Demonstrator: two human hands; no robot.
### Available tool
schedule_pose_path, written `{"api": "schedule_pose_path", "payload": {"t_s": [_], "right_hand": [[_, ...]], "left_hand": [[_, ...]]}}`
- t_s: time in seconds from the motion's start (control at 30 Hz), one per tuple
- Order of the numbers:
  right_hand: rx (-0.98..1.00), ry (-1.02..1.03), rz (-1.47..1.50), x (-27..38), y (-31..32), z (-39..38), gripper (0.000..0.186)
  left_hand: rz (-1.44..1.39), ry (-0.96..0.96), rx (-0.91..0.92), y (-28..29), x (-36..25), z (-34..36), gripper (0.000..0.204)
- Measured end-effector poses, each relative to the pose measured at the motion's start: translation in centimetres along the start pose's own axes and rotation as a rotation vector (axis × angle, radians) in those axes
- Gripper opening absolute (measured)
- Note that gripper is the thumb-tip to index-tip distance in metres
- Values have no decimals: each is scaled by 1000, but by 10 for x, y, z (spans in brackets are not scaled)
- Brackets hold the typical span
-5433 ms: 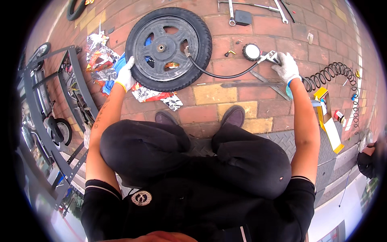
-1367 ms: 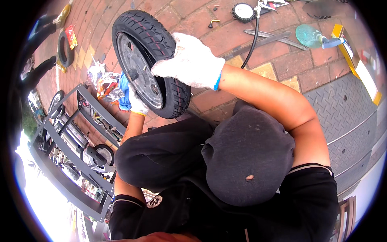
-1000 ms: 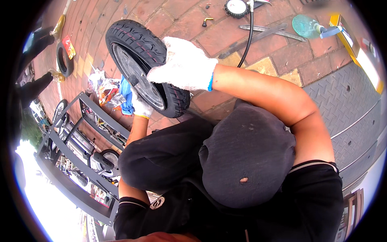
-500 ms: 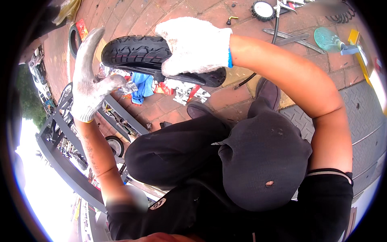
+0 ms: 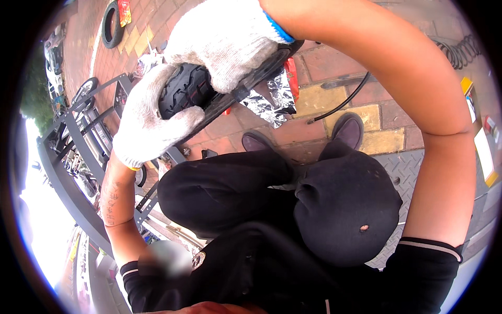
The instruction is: The person sits on the ground and works on a scooter tire, using a tire lever to manipulate the tire bead and a spray bottle to apply liquid. They connect an air hose to the valve stem to inflate the tire and check the pressure with a gauge. The person also briefly enters a shop to adjust an air compressor before returning to the tire.
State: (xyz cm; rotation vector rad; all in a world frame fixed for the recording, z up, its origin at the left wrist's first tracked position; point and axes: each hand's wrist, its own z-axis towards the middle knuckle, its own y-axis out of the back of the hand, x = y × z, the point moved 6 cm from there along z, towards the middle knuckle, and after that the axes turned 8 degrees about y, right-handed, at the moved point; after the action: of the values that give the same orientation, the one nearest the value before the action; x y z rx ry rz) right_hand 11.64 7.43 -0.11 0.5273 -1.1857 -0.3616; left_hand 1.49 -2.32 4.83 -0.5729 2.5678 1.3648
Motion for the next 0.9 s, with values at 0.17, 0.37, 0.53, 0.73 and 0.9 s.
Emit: {"api": "schedule_pose_path", "payload": {"t_s": [0.17, 0.37, 0.53, 0.73, 0.9], "right_hand": [[-108, 23, -65, 5, 13, 0, 27], [-540, -59, -433, 9, 16, -47, 54], [-959, -315, -275, 14, -80, -158, 16], [77, -788, -318, -24, -290, -209, 26], [272, -709, -262, -44, -308, -216, 23]], "left_hand": [[16, 43, -237, -4, -2, -7, 67], [-1, 53, -210, -3, -11, -1, 60], [-70, 210, -215, 3, 13, -1, 59], [-102, 201, -258, 1, 24, -4, 59], [-64, 185, -256, 5, 16, -9, 63]]}}
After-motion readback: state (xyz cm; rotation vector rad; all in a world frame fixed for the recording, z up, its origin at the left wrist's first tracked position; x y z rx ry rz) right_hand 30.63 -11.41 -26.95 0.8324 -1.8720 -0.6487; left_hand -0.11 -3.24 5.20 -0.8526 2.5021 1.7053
